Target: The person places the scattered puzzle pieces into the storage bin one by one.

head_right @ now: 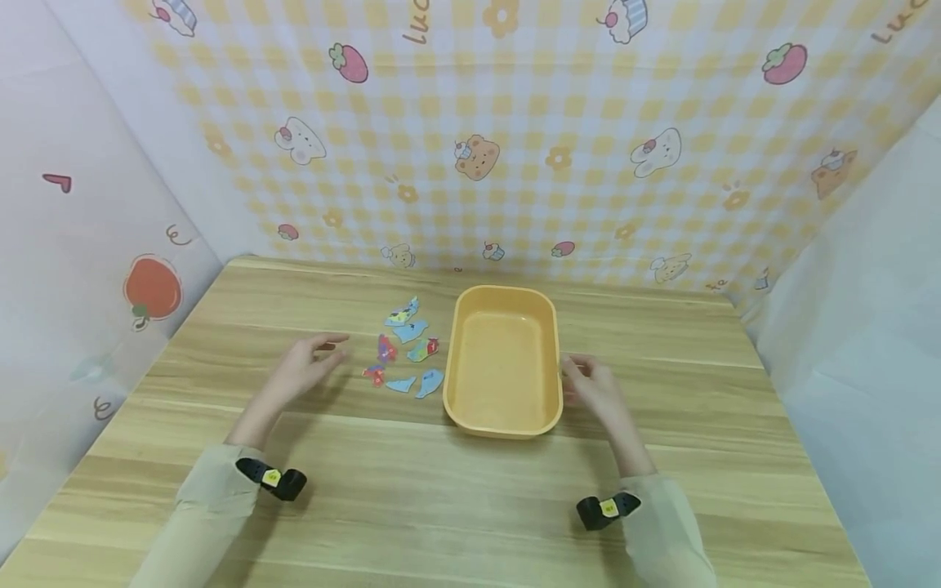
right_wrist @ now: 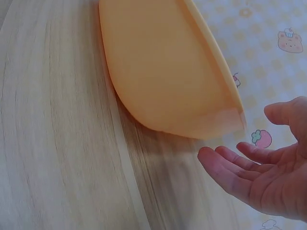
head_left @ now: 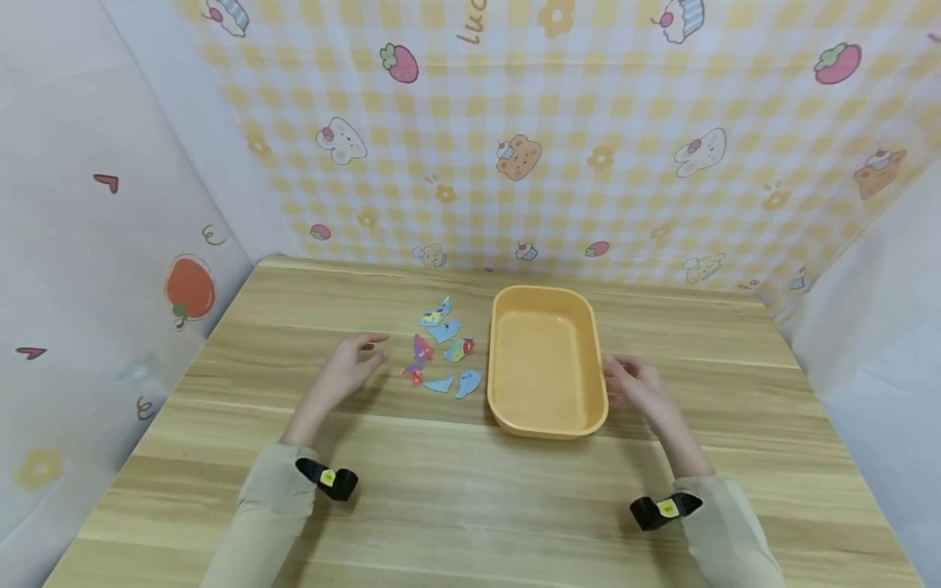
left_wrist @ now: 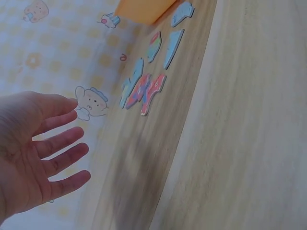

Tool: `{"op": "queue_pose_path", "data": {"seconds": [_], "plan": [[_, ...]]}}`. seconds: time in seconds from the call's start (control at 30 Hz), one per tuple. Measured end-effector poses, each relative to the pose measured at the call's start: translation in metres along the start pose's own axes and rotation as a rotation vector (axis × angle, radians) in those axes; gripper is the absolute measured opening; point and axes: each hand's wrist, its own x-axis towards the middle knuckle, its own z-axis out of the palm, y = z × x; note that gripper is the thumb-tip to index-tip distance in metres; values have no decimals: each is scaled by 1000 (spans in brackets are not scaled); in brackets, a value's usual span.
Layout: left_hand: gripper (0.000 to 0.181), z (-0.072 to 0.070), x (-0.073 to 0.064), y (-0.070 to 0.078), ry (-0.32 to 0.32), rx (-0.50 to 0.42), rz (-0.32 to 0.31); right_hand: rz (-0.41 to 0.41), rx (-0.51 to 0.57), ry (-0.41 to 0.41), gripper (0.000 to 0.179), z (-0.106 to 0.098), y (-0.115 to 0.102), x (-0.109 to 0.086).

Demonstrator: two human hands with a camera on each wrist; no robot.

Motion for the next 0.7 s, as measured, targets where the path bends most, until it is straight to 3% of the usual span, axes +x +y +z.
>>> {"op": "queue_pose_path", "data": {"seconds": [0.27, 0.7], "plan": [[39, 3, 20, 5, -30, -29, -61, 32, -9, 29, 59, 8, -6, 2], [45, 9, 53, 10, -65, -46, -93, 31, -36, 61, 50, 15, -3, 3]]}}
